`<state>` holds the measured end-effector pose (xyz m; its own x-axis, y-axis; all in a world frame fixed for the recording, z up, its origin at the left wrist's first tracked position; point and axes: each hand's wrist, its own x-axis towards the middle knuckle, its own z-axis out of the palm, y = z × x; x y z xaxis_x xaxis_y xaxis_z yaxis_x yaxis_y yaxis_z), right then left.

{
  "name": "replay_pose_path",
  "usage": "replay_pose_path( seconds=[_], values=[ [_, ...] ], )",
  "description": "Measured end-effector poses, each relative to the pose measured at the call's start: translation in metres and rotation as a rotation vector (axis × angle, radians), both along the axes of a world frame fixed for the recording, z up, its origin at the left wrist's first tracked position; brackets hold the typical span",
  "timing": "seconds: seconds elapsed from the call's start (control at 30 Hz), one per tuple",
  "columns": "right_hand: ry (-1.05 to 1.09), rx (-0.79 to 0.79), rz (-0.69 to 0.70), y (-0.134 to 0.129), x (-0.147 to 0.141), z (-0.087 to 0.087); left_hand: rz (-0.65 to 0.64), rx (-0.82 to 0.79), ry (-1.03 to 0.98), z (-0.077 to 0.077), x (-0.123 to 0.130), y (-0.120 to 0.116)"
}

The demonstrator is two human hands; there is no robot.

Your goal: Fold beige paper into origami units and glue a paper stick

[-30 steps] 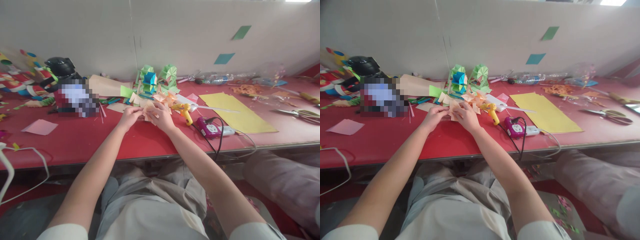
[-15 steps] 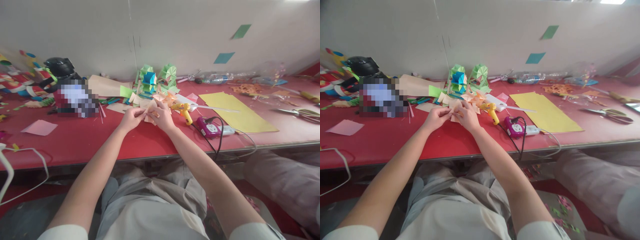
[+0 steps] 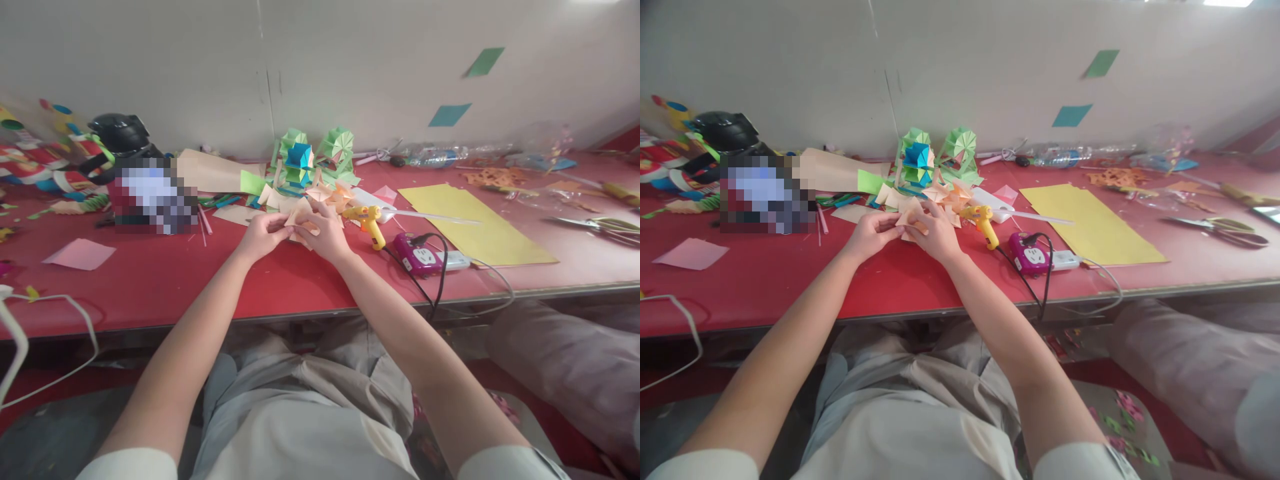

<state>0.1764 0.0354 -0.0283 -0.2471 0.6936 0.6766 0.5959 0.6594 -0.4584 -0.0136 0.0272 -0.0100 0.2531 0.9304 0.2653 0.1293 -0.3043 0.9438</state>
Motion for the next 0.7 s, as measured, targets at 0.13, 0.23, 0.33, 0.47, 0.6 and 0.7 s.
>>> replay_pose_path(
  seconds=[0.13, 0.23, 0.33, 0.47, 0.6, 0.7],
  values=[
    [0.002, 0.021, 0.023, 0.0002, 0.0003, -0.0004, 0.005, 0.007, -0.022, -0.0009, 0.0004, 0.0018],
    [0.016, 0.014, 0.045, -0.0002, -0.0001, 0.001, -0.003, 0.01, -0.026, -0.003, -0.0004, 0.0041],
    [0.047, 0.001, 0.082, -0.0003, -0.0006, 0.0022, 0.016, 0.024, -0.012, -0.0049, -0.002, 0.0059],
    [0.065, -0.001, 0.106, 0.0002, -0.0007, 0.0021, 0.039, 0.031, 0.01, -0.0055, -0.0029, 0.006],
    [0.041, -0.009, 0.06, 0.0007, 0.0003, 0.0004, 0.012, 0.02, 0.029, -0.0014, -0.0012, 0.0024],
    [0.022, -0.001, 0.041, 0.0012, 0.0011, -0.0003, -0.008, 0.049, 0.068, 0.0009, -0.0006, 0.0007]
  ],
)
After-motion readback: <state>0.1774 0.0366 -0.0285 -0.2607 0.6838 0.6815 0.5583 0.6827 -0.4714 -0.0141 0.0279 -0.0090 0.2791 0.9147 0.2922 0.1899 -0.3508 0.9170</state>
